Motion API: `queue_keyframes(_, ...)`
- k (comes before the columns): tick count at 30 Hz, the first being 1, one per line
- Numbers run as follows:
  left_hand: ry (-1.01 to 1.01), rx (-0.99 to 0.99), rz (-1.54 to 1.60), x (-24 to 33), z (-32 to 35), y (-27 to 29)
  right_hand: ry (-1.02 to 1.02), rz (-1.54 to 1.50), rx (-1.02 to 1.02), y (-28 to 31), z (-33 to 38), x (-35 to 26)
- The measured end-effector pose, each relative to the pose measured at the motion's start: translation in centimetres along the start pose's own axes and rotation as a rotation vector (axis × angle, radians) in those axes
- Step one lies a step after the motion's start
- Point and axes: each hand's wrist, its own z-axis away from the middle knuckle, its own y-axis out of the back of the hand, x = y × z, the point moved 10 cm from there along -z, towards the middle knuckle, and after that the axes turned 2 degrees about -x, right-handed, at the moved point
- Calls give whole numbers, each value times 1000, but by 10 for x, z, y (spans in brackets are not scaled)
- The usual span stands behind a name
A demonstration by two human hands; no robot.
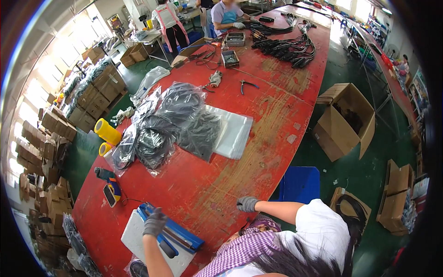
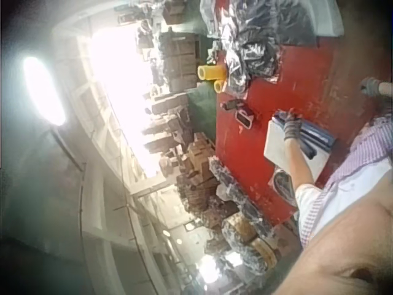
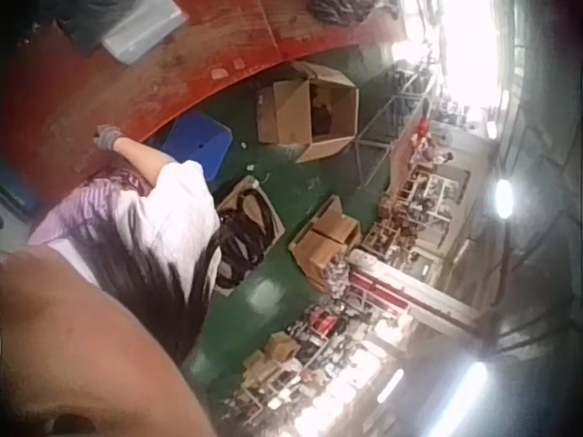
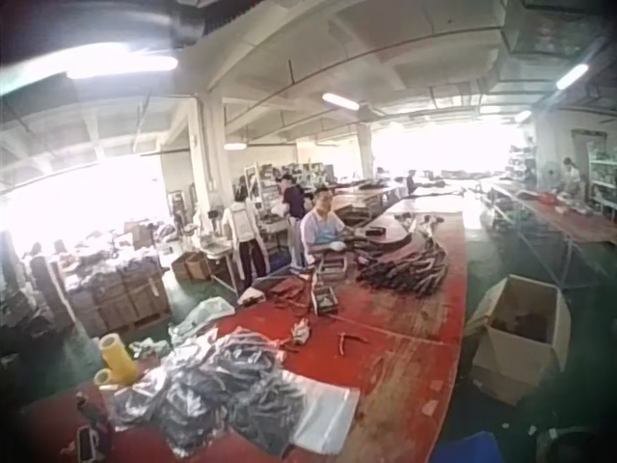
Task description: The person places coiled black cables onto a white foam pad and uses a blue handheld heat sealer to seal them inside clear plastic bags. The person repeatedly picks up cables, positions them, seals the bags, and places the finished packages on the table.
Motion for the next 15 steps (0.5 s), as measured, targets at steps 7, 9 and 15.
queue_keyframes(7, 31, -386, -212, 36, -73, -107, 82, -276, 178, 68, -56, 39)
queue_keyframes(9, 83, -334, -296, 10, -93, -117, -165, -722, 32, 56, -83, 80)
queue_keyframes(15, 384, -56, -215, -34, -99, -130, 66, -1207, -35, 165, -146, 19)
